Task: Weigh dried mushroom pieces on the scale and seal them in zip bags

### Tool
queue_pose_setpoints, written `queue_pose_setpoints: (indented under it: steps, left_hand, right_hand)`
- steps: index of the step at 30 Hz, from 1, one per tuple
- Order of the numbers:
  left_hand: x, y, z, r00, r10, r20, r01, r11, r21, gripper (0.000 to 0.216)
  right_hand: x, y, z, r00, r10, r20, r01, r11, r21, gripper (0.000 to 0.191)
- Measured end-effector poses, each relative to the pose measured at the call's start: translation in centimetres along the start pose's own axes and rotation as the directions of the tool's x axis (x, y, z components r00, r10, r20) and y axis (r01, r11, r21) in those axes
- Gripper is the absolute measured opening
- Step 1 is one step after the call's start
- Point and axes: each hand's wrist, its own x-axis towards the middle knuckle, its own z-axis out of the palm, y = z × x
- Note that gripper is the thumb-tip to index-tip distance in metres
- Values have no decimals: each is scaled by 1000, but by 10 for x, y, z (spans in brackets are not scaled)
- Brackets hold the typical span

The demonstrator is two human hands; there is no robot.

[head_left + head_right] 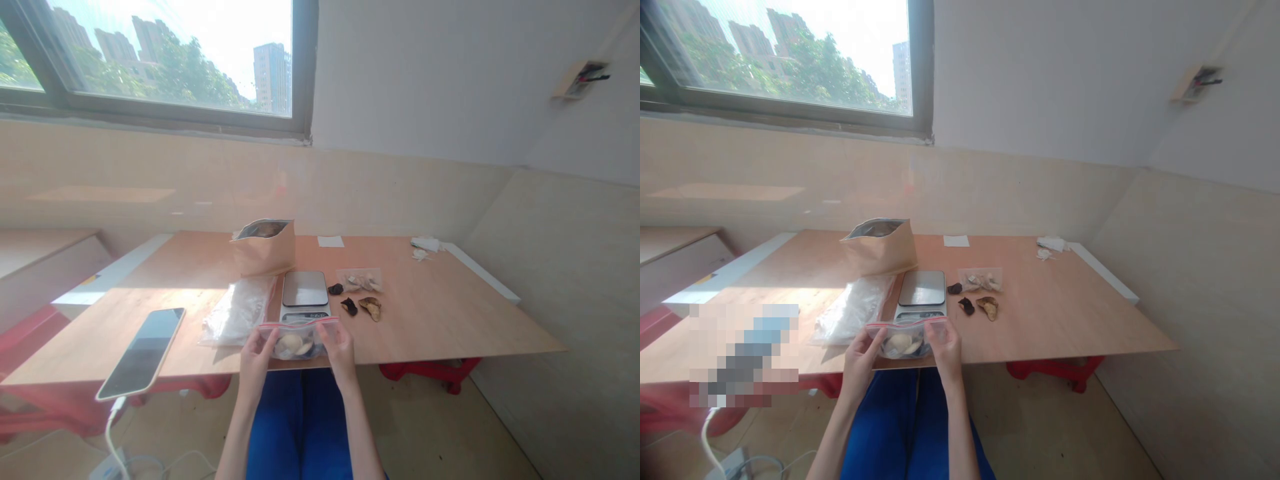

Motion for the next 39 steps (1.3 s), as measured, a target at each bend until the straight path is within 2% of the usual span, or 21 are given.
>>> queue_pose_setpoints:
  steps: [8,19,23,27,34,39]
  left_hand:
    - [-2,-1,0,998,-2,-70,3,1000,2,36]
    - [-4,-2,0,991,22,-130,-23,1000,-9,33]
    - [-3,-2,0,995,13,-97,-15,1000,-25,33]
    - [-2,-7,-1,999,7,-48,-7,1000,-3,34]
    - [-2,-12,-3,998,8,-62,-8,1000,4,33]
    - [-4,-12,-1,993,-6,-117,6,1000,3,33]
  right_hand:
    - [0,2,1,999,19,-41,-19,1000,-11,20]
    - [-2,-3,3,998,-57,-41,56,998,-39,15]
    - [-2,-5,5,999,-18,-49,17,1000,-19,19]
    - [-1,-2,5,1000,24,-9,-24,1000,-12,24]
    - [-1,2,5,1000,25,14,-24,999,-21,26]
    - [-2,1,6,1000,3,14,-3,1000,-17,24]
